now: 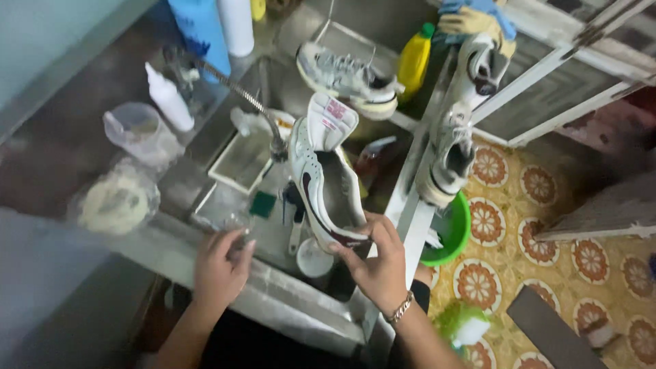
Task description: Cleaning and scrubbing several pairs of sneakers at a utility sink.
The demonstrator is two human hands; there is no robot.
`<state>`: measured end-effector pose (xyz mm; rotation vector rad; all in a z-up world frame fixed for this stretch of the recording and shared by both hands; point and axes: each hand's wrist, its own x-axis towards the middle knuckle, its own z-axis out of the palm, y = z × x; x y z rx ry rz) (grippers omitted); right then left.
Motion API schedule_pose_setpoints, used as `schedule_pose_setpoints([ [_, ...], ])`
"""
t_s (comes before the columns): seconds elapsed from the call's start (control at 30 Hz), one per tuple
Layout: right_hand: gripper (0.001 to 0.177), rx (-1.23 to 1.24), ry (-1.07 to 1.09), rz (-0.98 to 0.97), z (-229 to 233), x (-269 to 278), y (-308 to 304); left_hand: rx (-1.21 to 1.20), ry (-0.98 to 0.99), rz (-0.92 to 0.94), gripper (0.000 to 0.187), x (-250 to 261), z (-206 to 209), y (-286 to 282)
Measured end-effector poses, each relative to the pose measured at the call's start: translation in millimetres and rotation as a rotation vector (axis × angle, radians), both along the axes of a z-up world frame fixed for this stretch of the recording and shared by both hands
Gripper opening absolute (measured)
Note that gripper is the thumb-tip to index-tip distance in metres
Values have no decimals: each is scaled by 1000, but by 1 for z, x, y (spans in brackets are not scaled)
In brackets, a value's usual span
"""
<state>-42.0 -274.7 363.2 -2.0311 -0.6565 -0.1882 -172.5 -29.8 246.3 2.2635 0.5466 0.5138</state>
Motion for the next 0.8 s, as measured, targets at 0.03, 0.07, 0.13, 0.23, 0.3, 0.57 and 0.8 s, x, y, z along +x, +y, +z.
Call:
schedule_pose_setpoints([
  [0.03,42,-16,22,-6,0,-13,-5,53,-56,-77,45,-1,-4,-5],
  [0.07,42,-13,26,13,-4,-22,-9,57,-51,-58,45,9,11,-24],
  [0.13,41,-42,-46,17,-9,-42,-13,-1033,7,-169,99,29,44,-56],
  [0.23,42,-64,-41,0,-11,-64,-8,-1106,-131,-178,106,46,43,-92],
  [0.3,43,-65,-36,3,-15,-71,-6,-1069,-145,-160,106,46,47,-87],
  [0.57,68,783,670,264,-43,-45,6,-1246,-257,-287,83,45,79,-39],
  [0.8,69,1021,1378,572,-178,0,24,-1478,-13,-329,51,44,104,9],
])
